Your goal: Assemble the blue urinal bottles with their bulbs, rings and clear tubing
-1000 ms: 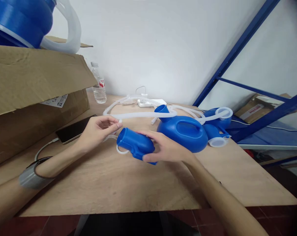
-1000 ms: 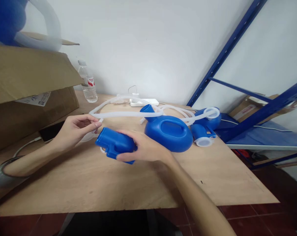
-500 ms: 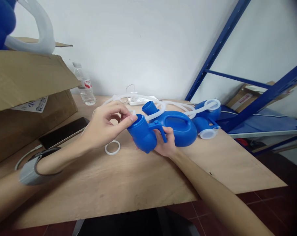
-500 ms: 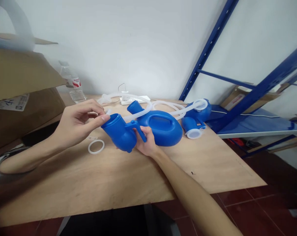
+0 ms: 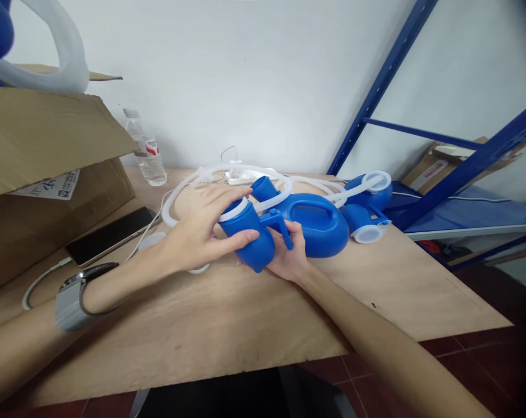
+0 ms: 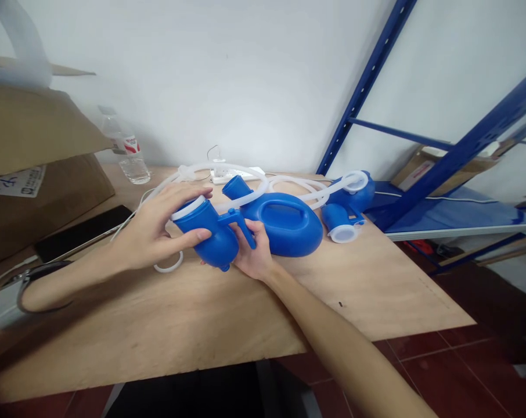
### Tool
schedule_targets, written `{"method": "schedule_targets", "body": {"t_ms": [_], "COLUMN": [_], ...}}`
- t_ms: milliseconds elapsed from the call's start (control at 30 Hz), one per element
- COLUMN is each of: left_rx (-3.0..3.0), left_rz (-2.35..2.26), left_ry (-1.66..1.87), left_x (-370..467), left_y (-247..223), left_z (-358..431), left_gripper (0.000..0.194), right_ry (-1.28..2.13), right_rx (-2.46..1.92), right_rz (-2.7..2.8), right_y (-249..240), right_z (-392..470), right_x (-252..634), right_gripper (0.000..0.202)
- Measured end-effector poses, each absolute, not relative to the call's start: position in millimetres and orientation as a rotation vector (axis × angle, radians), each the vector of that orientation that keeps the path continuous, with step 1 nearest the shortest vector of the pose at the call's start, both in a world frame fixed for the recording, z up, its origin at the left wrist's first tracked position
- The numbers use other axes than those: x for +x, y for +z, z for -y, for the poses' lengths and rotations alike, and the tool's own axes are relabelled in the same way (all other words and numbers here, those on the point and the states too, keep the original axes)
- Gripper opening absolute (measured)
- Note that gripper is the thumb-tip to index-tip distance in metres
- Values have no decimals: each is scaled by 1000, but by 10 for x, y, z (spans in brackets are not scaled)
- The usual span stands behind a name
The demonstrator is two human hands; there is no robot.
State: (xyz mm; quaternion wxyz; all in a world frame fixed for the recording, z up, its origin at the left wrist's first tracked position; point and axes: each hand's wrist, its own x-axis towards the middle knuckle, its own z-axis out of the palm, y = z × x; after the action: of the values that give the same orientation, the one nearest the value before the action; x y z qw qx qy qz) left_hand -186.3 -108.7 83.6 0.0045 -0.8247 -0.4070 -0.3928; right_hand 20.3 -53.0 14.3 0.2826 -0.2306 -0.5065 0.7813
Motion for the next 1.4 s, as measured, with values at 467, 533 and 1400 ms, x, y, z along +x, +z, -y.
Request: {"method": "schedule_targets", "body": {"t_ms": [467,533,1400], "left_rx": [-2594,-2588,-2362], "left_rz": [1162,1144,946], "left_ry": [-1290,-1309,-1361], "left_x": [-1793,-1785,-1774], "left_y": [838,837,799], "left_z": [1150,1154,1115], "left_gripper": [58,58,41], "right_ry": [2023,1991,2069], "right_rx": [-591,-574,-552], "right_rz": [1439,1468,1271], "right_y": [238,237,133], "right_z": [570,564,599], "right_x": [225,219,143], "right_gripper": [89,86,81]}}
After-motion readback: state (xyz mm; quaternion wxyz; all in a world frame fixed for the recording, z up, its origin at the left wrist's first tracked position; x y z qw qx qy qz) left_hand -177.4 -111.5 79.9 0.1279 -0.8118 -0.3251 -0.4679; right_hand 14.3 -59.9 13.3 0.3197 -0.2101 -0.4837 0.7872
